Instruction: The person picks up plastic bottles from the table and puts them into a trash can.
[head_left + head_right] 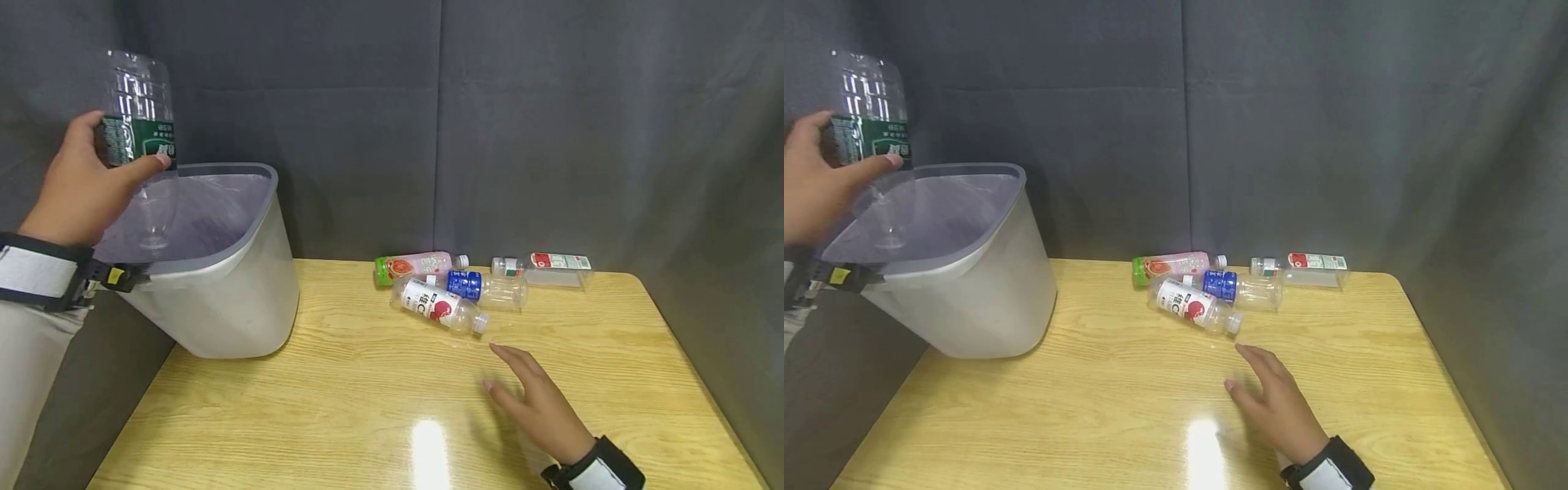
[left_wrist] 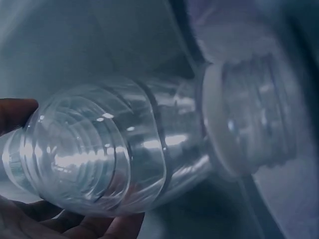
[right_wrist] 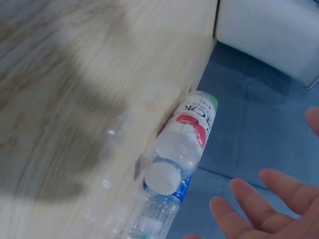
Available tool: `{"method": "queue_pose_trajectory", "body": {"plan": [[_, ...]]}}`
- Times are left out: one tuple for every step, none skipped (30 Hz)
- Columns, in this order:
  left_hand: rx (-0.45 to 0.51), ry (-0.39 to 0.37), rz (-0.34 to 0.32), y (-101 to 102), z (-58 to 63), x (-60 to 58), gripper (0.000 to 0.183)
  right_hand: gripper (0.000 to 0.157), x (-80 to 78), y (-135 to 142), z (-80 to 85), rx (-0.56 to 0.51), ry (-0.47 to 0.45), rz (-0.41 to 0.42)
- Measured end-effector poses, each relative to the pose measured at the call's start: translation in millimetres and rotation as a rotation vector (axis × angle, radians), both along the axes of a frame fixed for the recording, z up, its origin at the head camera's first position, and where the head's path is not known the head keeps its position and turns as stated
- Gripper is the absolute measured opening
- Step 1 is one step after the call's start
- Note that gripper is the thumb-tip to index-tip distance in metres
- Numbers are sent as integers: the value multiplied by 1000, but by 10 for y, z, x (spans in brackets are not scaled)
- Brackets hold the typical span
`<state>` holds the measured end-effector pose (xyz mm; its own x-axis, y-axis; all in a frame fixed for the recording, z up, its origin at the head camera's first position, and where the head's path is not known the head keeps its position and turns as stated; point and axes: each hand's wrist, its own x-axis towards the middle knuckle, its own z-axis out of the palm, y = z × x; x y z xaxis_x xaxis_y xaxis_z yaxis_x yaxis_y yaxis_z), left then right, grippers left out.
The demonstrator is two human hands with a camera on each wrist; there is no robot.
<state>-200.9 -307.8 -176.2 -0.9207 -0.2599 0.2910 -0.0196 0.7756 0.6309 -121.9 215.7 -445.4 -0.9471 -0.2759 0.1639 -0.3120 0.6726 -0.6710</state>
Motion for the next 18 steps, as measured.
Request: {"method": "queue_pose_trajectory", "body": {"plan": [[-7,-20,6,-27,-11,-21,88,58,3,0,0,0,-4,0],[-17,-35,9,-52,-18,-37,90,58,4,2,-2,-2,-2,2],[-26,-46,12,-75,-24,-50,91,57,4,2,0,-8,3,6],[-40,-55,13,-95,-29,-58,92,55,3,0,3,-14,10,10],[-54,-63,16,-112,-32,-63,93,54,2,-2,6,-16,19,13],[-62,-68,15,-126,-32,-67,94,53,0,-5,10,-19,25,17],[-69,-71,15,-135,-32,-68,95,53,0,-7,15,-21,28,18],[-72,-74,14,-140,-31,-68,95,52,0,-8,20,-17,28,18],[-76,-76,14,-141,-29,-67,96,51,1,-9,25,-13,25,15],[-75,-79,13,-140,-27,-62,95,51,4,-9,27,-9,20,13],[-71,-77,16,-136,-27,-55,95,51,8,-7,28,-4,14,9],[-65,-78,19,-134,-24,-45,94,51,13,-5,29,-2,9,7],[-63,-76,23,-134,-21,-32,94,50,16,-3,27,0,7,5],[-64,-75,32,-134,-14,-13,92,50,18,-2,28,2,6,5],[-71,-75,45,-133,-2,6,91,50,19,1,25,0,10,6],[-80,-77,55,-139,11,21,89,49,18,3,22,-3,14,9],[-95,-76,68,-134,30,42,88,49,16,3,19,-4,15,10],[-110,-79,78,-128,53,62,86,49,15,0,18,-4,12,10]]}}
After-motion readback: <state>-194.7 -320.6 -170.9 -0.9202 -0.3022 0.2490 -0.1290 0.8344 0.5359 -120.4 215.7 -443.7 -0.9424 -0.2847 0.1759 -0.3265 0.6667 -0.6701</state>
